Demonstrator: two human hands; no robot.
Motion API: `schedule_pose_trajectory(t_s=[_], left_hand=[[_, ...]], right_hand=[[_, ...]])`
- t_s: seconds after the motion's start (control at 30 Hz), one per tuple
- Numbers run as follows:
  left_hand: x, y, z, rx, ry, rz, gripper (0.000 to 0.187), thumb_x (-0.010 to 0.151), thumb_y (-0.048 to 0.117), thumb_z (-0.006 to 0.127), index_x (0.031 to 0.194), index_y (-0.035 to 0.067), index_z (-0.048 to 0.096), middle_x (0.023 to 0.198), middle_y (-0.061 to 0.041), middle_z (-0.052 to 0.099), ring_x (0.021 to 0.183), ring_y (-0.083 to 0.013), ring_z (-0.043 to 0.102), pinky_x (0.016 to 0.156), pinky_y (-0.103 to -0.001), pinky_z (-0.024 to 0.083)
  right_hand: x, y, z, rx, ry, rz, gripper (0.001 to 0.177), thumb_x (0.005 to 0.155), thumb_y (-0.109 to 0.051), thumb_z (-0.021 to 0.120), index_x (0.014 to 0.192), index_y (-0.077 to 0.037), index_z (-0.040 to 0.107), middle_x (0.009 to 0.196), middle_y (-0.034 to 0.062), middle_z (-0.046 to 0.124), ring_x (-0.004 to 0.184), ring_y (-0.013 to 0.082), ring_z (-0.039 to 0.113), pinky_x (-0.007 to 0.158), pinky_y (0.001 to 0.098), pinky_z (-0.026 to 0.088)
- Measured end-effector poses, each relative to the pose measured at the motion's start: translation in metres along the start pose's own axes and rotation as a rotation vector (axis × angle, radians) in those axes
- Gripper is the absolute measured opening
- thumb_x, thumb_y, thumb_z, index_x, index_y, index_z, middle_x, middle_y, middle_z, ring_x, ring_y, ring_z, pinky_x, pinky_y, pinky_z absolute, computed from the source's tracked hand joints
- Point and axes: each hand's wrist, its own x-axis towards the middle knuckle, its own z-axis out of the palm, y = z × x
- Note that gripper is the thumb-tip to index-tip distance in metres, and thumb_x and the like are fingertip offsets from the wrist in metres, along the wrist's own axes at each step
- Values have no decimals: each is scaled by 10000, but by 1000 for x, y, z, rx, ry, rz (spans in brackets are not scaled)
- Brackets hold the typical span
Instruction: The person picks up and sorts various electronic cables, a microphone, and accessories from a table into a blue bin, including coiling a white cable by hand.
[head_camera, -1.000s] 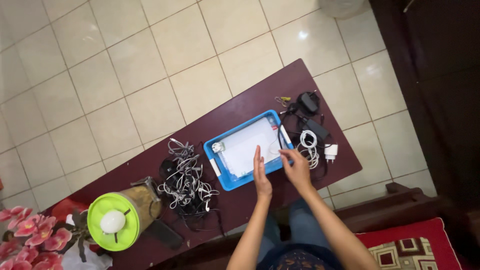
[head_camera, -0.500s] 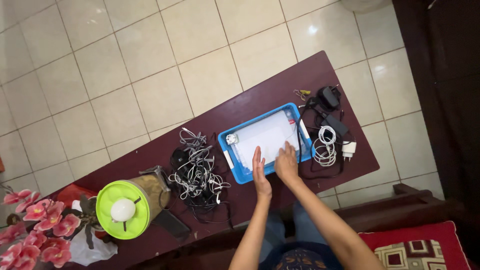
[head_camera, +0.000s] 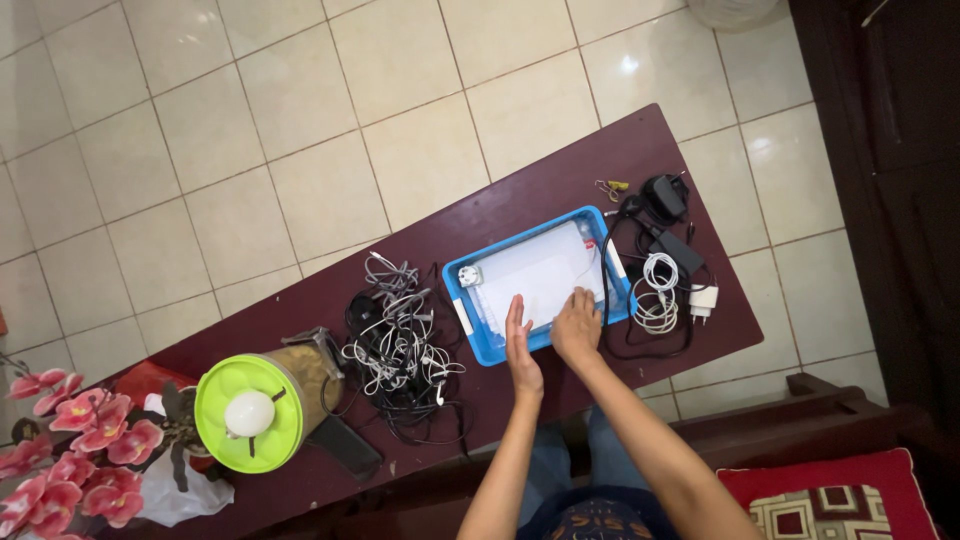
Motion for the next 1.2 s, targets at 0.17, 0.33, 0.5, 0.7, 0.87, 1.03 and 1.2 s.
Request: schedule_pose_trajectory(t_s=[0.17, 0.33, 0.5, 0.7, 0.87, 1.03, 1.2], left_hand=[[-2, 3, -3, 21, 8, 7, 586, 1073, 339, 319, 1575, 41, 372, 1636, -148, 412, 1528, -273, 373, 1181, -444, 353], [-4, 4, 0, 19, 7, 4, 588, 1074, 350, 323, 1574, 45, 379, 1628, -149, 424, 1523, -276, 384, 1175, -443, 360], [-8, 9, 13, -9, -24, 8, 599, 1072, 362, 325, 1583, 51, 351, 1639, -145, 401, 1534, -275, 360, 1178, -446, 355], [-9, 10, 36, -72, -105, 9, 623, 1081, 406, 333, 1591, 48, 340, 1645, -141, 396, 1531, -281, 367, 1191, -449, 335], [-15, 12, 69, -263, -228, -80, 684, 1061, 452, 379, 1610, 55, 289, 1663, -128, 342, 1529, -265, 342, 1231, -436, 280], [-35, 20, 107, -284, -371, -161, 723, 1051, 483, 394, 1622, 59, 258, 1667, -114, 323, 1546, -250, 305, 1251, -415, 233], [-47, 15, 141, -270, -515, -183, 719, 1072, 483, 387, 1621, 36, 267, 1657, -132, 356, 1544, -280, 331, 1265, -430, 230]], right_hand=[[12, 10, 0, 166, -115, -29, 677, 902, -316, 700, 1396, 90, 477, 1553, 196, 352, 1479, 409, 265, 1124, 553, 311], [18, 28, -10, 498, -93, -247, 583, 961, -344, 658, 1370, 57, 554, 1533, 194, 382, 1441, 369, 388, 1204, 431, 362], [-5, 41, -48, 1013, -378, -223, 542, 1006, -305, 582, 1440, 14, 523, 1589, 109, 358, 1472, 268, 374, 1165, 361, 344], [-40, 41, -143, 1177, -479, -282, 510, 1028, -242, 504, 1502, -52, 509, 1617, 49, 365, 1512, 203, 313, 1200, 343, 255], [-45, 63, -152, 1284, -375, -253, 449, 1044, -229, 527, 1445, -31, 571, 1548, 72, 466, 1457, 203, 409, 1189, 348, 308], [-39, 97, -142, 1501, -98, 51, 340, 973, -117, 632, 1286, 13, 664, 1238, 86, 722, 1098, 205, 690, 955, 318, 543], [-37, 135, -149, 1390, 244, 73, 173, 920, -17, 726, 1077, 47, 693, 1038, 95, 777, 976, 146, 750, 831, 245, 592]])
